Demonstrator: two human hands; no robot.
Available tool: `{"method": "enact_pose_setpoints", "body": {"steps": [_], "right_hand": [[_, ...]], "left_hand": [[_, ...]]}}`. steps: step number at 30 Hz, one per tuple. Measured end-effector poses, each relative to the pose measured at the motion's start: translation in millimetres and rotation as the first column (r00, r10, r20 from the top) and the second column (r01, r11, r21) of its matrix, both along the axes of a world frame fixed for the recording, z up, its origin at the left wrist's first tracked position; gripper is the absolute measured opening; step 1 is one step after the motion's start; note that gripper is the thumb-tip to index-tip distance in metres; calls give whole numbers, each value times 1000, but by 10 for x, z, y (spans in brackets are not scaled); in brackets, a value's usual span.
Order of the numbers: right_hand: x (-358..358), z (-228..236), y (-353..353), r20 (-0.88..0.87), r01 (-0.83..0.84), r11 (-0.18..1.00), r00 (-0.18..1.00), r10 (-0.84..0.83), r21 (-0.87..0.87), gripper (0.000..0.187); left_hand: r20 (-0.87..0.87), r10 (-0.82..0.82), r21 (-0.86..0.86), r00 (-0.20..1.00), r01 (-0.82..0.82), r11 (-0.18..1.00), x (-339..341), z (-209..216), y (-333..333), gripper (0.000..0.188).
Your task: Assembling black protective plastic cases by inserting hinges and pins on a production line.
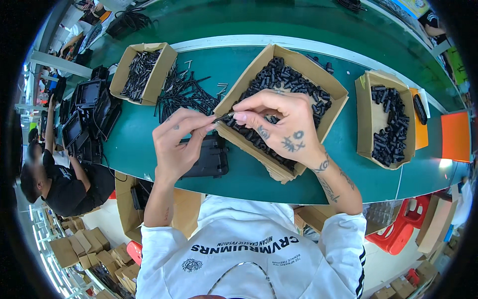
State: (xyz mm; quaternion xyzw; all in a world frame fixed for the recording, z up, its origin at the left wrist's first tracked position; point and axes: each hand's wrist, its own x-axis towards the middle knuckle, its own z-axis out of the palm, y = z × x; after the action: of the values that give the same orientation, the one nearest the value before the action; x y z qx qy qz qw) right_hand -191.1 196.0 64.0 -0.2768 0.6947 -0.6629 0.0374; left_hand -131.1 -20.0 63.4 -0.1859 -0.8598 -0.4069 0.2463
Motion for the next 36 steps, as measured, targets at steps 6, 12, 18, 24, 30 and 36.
{"method": "enact_pose_setpoints", "body": {"steps": [6, 12, 18, 24, 30, 36], "right_hand": [[0, -4, 9, 54, -40, 999, 998, 40, -2, 12], [33, -37, -36, 52, -105, 993, 993, 103, 46, 12], [115, -86, -133, 328, -147, 982, 928, 178, -119, 15], [78, -59, -72, 395, -176, 983, 900, 184, -55, 14], [78, -42, -85, 377, -207, 977, 910, 171, 57, 12], [55, 46, -16, 233, -81, 996, 970, 70, 38, 12]], "left_hand": [[4, -8, -20, 1000, 8, 1000, 26, 0, 6, 25], [10, -42, -63, 999, 42, 997, 42, 21, 5, 24], [-38, -30, -54, 999, 28, 998, 82, 31, 128, 26], [25, -61, -119, 998, 64, 991, 73, 75, 24, 19], [134, 19, -99, 991, -5, 995, 110, 62, -16, 12], [48, 431, -98, 901, -425, 900, -128, -55, -853, 8]]}}
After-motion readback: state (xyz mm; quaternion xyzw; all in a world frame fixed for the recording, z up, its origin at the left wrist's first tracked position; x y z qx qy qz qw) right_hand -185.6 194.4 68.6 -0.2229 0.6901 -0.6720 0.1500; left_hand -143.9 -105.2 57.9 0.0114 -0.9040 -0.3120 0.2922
